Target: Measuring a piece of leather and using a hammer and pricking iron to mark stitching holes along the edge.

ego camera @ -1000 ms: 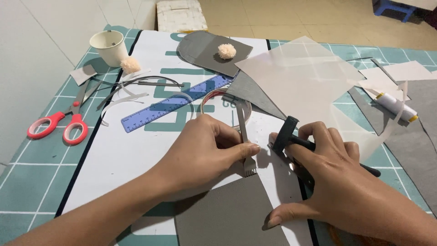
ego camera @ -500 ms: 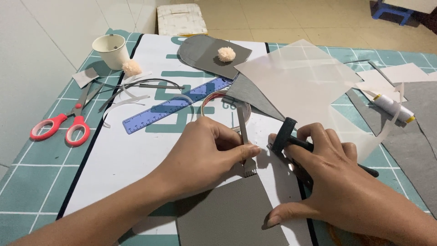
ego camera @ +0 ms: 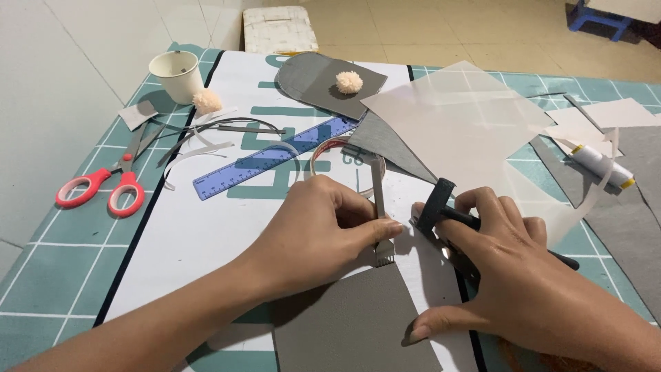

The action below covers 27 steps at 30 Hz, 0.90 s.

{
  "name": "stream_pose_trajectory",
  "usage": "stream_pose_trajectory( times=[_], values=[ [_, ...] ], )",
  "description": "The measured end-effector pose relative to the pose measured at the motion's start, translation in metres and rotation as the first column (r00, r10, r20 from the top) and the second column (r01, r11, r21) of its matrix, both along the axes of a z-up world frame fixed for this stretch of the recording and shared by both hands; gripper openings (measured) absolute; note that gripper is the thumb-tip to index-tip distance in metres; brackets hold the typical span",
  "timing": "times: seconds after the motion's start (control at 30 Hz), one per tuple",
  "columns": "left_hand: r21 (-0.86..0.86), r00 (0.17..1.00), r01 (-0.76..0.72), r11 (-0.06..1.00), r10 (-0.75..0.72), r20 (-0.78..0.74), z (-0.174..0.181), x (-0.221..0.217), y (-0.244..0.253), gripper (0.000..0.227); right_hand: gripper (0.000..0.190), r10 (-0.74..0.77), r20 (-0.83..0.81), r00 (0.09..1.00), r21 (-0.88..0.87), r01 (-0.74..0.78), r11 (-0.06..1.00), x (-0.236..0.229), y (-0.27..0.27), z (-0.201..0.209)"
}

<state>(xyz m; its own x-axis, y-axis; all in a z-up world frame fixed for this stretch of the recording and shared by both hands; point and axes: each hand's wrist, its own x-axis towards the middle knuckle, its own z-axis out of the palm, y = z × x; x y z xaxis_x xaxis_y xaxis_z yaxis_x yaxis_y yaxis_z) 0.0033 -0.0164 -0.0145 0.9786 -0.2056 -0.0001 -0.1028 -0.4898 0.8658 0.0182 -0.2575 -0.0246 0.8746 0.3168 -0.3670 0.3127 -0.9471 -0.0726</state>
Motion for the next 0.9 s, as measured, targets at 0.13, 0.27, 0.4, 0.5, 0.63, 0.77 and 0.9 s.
stream_pose_trajectory(
  times=[0.13, 0.27, 0.4, 0.5, 0.63, 0.77, 0.9],
  values=[
    [0.085, 0.979, 0.046, 0.995, -0.062, 0.194, 0.0, -0.003, -0.001, 0.059, 0.116, -0.029, -0.023, 0.999, -0.025, 0.029, 0.999, 0.0, 0.003, 0.002],
    [0.132, 0.923, 0.092, 0.987, -0.134, 0.36, 0.001, -0.01, -0.003, 0.026, 0.11, -0.011, -0.006, 1.0, -0.025, 0.011, 1.0, 0.0, 0.0, -0.001],
    [0.221, 0.843, 0.138, 0.965, -0.232, 0.485, -0.004, -0.012, -0.001, 0.04, 0.109, 0.018, 0.03, 0.999, 0.003, -0.018, 1.0, -0.001, -0.002, -0.003],
    [0.238, 0.822, 0.155, 0.959, -0.259, 0.507, -0.004, -0.014, -0.001, 0.041, 0.113, 0.013, 0.031, 0.999, 0.016, -0.014, 1.0, -0.002, -0.001, -0.001],
    [0.276, 0.792, 0.115, 0.954, -0.256, 0.554, -0.008, -0.016, -0.002, 0.035, 0.119, 0.0, 0.032, 0.999, 0.019, -0.001, 1.0, -0.003, 0.0, -0.002],
    [0.3, 0.78, 0.094, 0.949, -0.257, 0.571, -0.011, -0.017, -0.002, 0.038, 0.115, 0.017, 0.05, 0.999, 0.018, -0.018, 1.0, -0.003, -0.001, -0.001],
    [0.321, 0.722, 0.106, 0.941, -0.295, 0.626, -0.016, -0.019, -0.002, 0.03, 0.082, -0.101, -0.002, 0.995, 0.138, 0.1, 0.985, -0.004, 0.006, 0.026]
  ],
)
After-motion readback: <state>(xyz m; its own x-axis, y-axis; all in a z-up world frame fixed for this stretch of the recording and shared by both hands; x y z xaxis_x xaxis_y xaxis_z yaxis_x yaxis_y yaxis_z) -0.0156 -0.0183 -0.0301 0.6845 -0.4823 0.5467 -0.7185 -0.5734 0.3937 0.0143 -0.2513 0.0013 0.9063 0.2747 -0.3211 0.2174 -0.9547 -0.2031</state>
